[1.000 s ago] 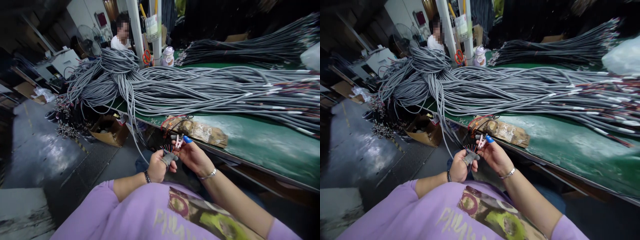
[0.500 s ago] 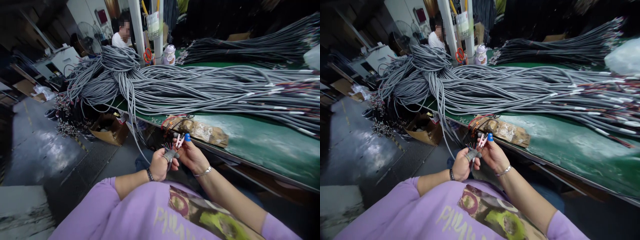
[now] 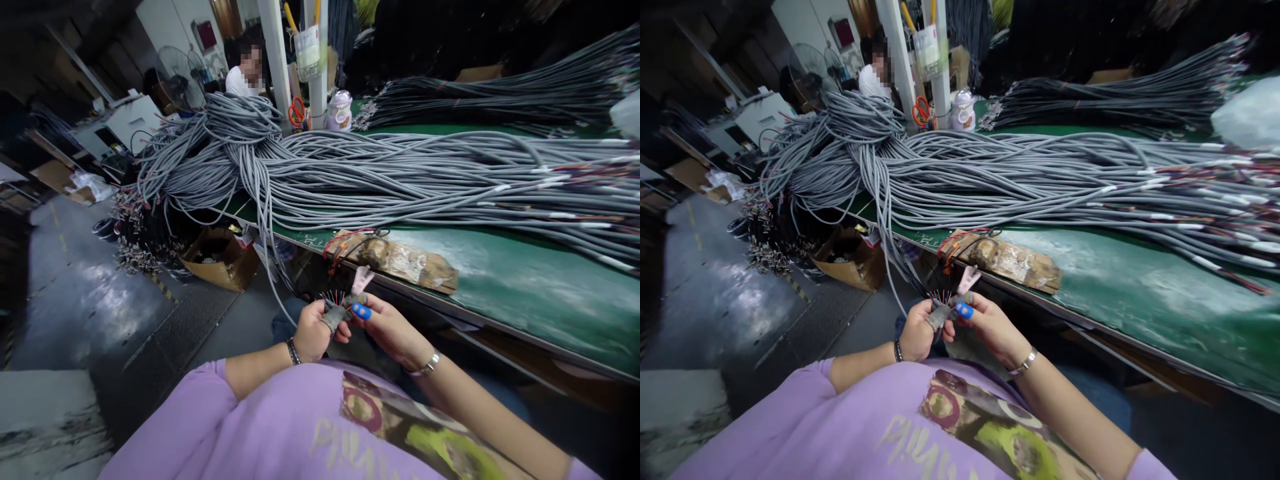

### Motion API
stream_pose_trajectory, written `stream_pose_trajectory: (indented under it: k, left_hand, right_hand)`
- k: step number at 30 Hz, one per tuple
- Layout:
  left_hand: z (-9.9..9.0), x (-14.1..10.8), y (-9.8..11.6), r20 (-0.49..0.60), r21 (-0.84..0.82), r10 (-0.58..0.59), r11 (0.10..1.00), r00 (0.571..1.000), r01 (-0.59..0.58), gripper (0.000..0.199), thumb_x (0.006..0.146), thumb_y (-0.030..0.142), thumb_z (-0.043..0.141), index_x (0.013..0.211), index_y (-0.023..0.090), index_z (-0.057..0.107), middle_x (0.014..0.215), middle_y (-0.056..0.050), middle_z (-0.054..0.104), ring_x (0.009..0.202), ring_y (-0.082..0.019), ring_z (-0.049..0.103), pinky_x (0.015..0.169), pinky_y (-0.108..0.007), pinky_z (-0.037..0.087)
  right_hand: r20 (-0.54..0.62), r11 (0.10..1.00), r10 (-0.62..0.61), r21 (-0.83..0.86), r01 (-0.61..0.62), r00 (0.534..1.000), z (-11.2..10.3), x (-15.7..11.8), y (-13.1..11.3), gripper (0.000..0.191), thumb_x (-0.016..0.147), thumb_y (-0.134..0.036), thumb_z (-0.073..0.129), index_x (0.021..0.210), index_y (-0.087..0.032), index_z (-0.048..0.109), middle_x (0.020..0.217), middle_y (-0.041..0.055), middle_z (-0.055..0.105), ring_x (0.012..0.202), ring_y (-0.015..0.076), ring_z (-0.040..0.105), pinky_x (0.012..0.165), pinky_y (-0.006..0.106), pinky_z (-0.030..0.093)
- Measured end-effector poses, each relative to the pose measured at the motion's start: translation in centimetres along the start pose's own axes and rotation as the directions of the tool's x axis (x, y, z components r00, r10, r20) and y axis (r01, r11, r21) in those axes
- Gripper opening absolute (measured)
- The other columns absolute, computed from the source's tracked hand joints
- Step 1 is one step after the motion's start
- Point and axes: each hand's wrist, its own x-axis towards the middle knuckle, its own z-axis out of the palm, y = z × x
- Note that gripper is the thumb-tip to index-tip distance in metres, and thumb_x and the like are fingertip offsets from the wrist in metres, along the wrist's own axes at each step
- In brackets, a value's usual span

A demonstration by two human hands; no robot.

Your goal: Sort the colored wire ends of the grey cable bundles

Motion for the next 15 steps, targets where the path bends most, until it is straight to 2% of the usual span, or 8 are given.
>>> stream_pose_trajectory:
  k: [3,7,10,15]
  left_hand:
    - [-0.3,0.0,-0.2,0.101,0.085,0.006,0.996,0.995,-0.014,0.049,0.066,0.060,0.071,0.072,0.014,0.056,0.053,-0.001,0.061,0.044,-0.011,0.055,0.047,-0.022,0.046]
    - [-0.7,-0.2,-0.1,0.275,0.259,-0.013,0.964,0.961,-0.061,0.043,0.067,0.054,0.073,0.071,0.013,0.060,0.056,-0.004,0.064,0.051,-0.012,0.058,0.054,-0.023,0.048]
    - [-0.8,-0.3,0.3,0.261,0.266,0.002,0.961,0.965,-0.074,0.043,0.069,0.054,0.071,0.069,0.013,0.060,0.056,-0.004,0.064,0.051,-0.012,0.058,0.054,-0.024,0.047]
    - [-0.6,-0.4,0.9,0.206,0.214,0.022,0.974,0.978,-0.067,0.045,0.068,0.057,0.070,0.069,0.013,0.062,0.055,-0.004,0.063,0.051,-0.013,0.058,0.055,-0.025,0.047]
  right_hand:
    - [-0.067,0.996,-0.016,-0.090,0.010,0.998,0.5,-0.3,-0.3,0.033,0.066,-0.046,0.080,0.073,-0.018,0.064,0.066,0.0010,0.061,0.060,0.0141,0.052,0.060,0.029,0.042]
    - [-0.053,0.983,-0.014,-0.185,0.004,0.999,0.9,-0.4,-1.0,0.033,0.064,-0.047,0.081,0.071,-0.018,0.067,0.066,0.0014,0.063,0.060,0.0135,0.053,0.063,0.028,0.043]
    - [-0.046,0.983,-0.009,-0.184,0.001,0.999,0.8,-0.4,-1.2,0.034,0.064,-0.048,0.081,0.072,-0.017,0.068,0.067,0.0018,0.064,0.061,0.0135,0.054,0.063,0.027,0.044]
    - [0.049,0.995,0.028,-0.094,-0.023,0.998,0.5,-0.4,-1.5,0.031,0.067,-0.046,0.079,0.080,-0.019,0.069,0.065,0.0019,0.066,0.060,0.0159,0.058,0.063,0.029,0.046]
